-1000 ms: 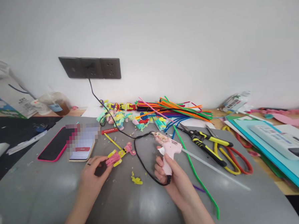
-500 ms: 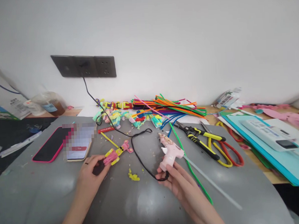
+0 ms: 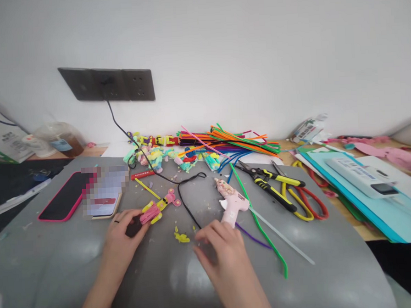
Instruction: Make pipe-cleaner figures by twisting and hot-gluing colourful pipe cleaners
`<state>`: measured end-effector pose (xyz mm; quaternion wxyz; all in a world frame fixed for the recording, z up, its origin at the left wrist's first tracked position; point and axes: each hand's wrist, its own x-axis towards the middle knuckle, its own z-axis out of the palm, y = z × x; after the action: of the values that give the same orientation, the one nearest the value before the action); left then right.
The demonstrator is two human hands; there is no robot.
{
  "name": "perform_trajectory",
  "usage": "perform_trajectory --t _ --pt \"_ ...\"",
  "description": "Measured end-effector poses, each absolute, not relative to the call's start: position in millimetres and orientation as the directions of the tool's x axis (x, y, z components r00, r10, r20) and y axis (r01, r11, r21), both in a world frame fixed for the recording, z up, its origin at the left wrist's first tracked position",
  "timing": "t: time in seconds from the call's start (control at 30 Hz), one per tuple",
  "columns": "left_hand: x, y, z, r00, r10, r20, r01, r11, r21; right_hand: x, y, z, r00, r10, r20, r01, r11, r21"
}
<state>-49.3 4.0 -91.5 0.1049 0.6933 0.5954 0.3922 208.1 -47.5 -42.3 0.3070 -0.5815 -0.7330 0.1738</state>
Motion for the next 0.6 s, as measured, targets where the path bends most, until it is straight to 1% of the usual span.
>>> perform_trajectory --t 0.1,0.17,0.37,0.6 --pt "-48.8 3.7 -91.6 -0.02 0.903 0.429 0.738 -0.276 0.616 192.8 -39.1 -48.7 -0.203 0.955 0.217 0.807 0.289 -0.515" --pt "-47.9 3.2 -91.0 -0.017 0.9 0.435 0.739 -0.282 0.612 189.7 -36.4 -52.2 -0.214 0.956 0.202 0.824 0.288 -0.488" --pt "-46.0 2.6 -88.7 -0.027 0.895 0.444 0.736 -0.283 0.615 190.6 -37.6 -55.5 -0.23 0.953 0.196 0.832 0.297 -0.469" --pt "-46.4 2.2 -89.7 -0.004 0.9 0.436 0.736 -0.292 0.61 189.6 -35.9 -59.1 -0.247 0.946 0.211 0.811 0.321 -0.489"
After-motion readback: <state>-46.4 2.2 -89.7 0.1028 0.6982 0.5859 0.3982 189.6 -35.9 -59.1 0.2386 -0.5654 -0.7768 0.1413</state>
